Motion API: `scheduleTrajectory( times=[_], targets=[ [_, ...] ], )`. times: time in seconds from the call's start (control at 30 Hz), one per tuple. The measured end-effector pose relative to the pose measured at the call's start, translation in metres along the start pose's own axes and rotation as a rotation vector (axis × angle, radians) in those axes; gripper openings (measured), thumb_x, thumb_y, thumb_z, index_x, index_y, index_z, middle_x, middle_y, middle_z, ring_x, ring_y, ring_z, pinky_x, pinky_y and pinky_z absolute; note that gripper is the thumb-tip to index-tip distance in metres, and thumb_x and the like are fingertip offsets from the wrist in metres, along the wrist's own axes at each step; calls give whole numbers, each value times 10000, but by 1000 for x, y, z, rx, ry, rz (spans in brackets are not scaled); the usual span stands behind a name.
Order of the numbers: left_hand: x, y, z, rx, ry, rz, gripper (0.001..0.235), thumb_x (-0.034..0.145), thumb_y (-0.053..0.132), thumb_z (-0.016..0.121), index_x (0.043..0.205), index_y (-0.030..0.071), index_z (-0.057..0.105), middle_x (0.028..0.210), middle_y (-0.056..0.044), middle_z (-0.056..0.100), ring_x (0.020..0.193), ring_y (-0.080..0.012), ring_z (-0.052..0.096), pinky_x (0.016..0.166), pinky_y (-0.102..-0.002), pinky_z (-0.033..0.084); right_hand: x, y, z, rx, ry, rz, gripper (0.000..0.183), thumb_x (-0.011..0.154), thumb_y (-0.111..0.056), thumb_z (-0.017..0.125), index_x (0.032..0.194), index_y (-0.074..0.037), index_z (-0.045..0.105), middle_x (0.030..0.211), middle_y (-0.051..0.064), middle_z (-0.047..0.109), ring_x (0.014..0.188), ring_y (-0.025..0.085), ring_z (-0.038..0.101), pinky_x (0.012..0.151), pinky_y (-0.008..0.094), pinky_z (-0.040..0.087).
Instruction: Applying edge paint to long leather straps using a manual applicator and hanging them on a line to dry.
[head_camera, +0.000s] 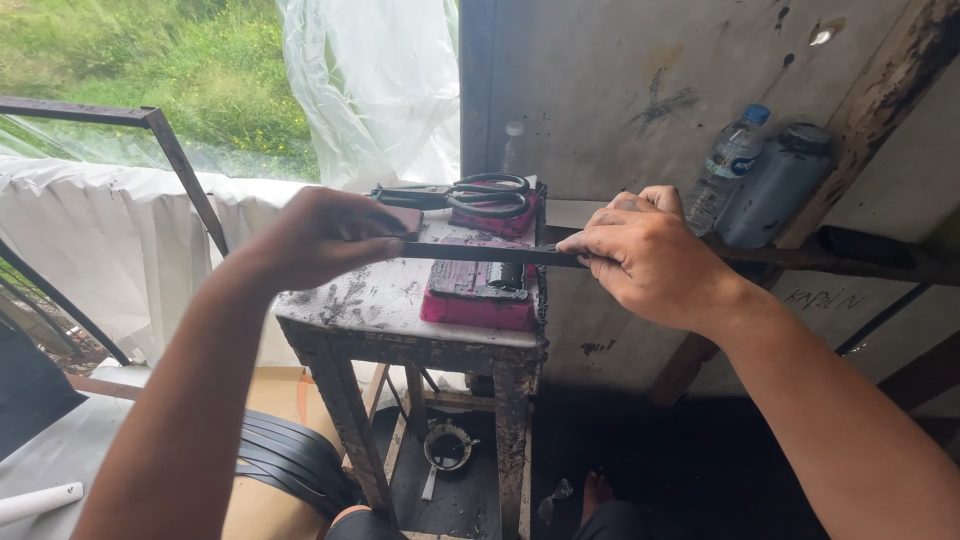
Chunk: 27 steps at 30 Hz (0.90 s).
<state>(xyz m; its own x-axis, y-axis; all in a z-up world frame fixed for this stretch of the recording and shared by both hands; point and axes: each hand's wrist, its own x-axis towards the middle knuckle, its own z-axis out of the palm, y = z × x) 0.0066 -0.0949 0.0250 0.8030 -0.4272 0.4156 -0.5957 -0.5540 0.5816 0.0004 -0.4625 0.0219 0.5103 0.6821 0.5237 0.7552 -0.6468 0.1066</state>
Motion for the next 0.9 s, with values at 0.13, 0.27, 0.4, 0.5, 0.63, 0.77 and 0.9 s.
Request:
scheduleTrajectory(
  times=[0.13, 0.27, 0.4, 0.5, 0.63, 0.77, 0.9],
  targets=[
    [-19, -30, -20, 33, 54, -117, 281, 835, 216, 796, 1073, 68, 796, 856, -162, 793, 794, -303, 710, 797, -461, 507, 10, -4, 11, -26, -30, 2, 201, 957, -151, 624, 1086, -157, 778, 823, -14, 706, 925, 146, 616, 955, 421, 315],
    [-28, -48, -24, 64, 109, -85, 207, 838, 191, 825, 1030, 113, 811, 849, -96, 790, 815, -247, 682, 905, -437, 463, 20, -11, 25, -96, -9, -49, 225, 938, -120, 642, 1119, -174, 764, 849, -11, 696, 944, 148, 614, 968, 443, 323],
    [-30, -49, -20, 179, 132, -54, 198, 836, 216, 837, 1023, 153, 813, 841, -52, 784, 813, -232, 692, 993, -434, 431, 21, -12, 28, -103, -22, -48, 205, 940, -143, 651, 1098, -195, 771, 846, -24, 690, 934, 140, 606, 968, 421, 328],
    [-29, -39, -16, 314, 127, -24, 194, 843, 239, 825, 1037, 223, 815, 826, 20, 774, 850, -195, 693, 1108, -463, 335, 15, -7, 30, -97, -30, -25, 218, 933, -146, 639, 1090, -219, 772, 819, -39, 687, 903, 138, 590, 952, 413, 331],
    [-23, -34, -7, 385, 131, 26, 88, 864, 269, 814, 950, 247, 815, 801, 50, 754, 947, -181, 646, 1106, -473, 301, 5, 1, 23, -90, -31, -10, 217, 928, -144, 632, 1070, -220, 778, 803, -42, 683, 893, 141, 592, 945, 428, 336],
    [-13, -28, 3, 403, 127, 113, 60, 886, 295, 808, 910, 239, 806, 789, 61, 735, 944, -168, 619, 1083, -466, 294, -9, 7, 13, -106, -5, 16, 192, 911, -138, 649, 1030, -198, 787, 799, -33, 696, 885, 160, 603, 939, 425, 348],
    [-2, -14, 17, 438, 124, 165, 61, 870, 298, 824, 885, 243, 803, 770, 78, 733, 912, -152, 612, 1069, -451, 292, -26, 10, 4, -58, 17, 89, 240, 870, -79, 658, 1028, -194, 797, 794, -18, 715, 930, 180, 621, 977, 443, 329]
  ],
)
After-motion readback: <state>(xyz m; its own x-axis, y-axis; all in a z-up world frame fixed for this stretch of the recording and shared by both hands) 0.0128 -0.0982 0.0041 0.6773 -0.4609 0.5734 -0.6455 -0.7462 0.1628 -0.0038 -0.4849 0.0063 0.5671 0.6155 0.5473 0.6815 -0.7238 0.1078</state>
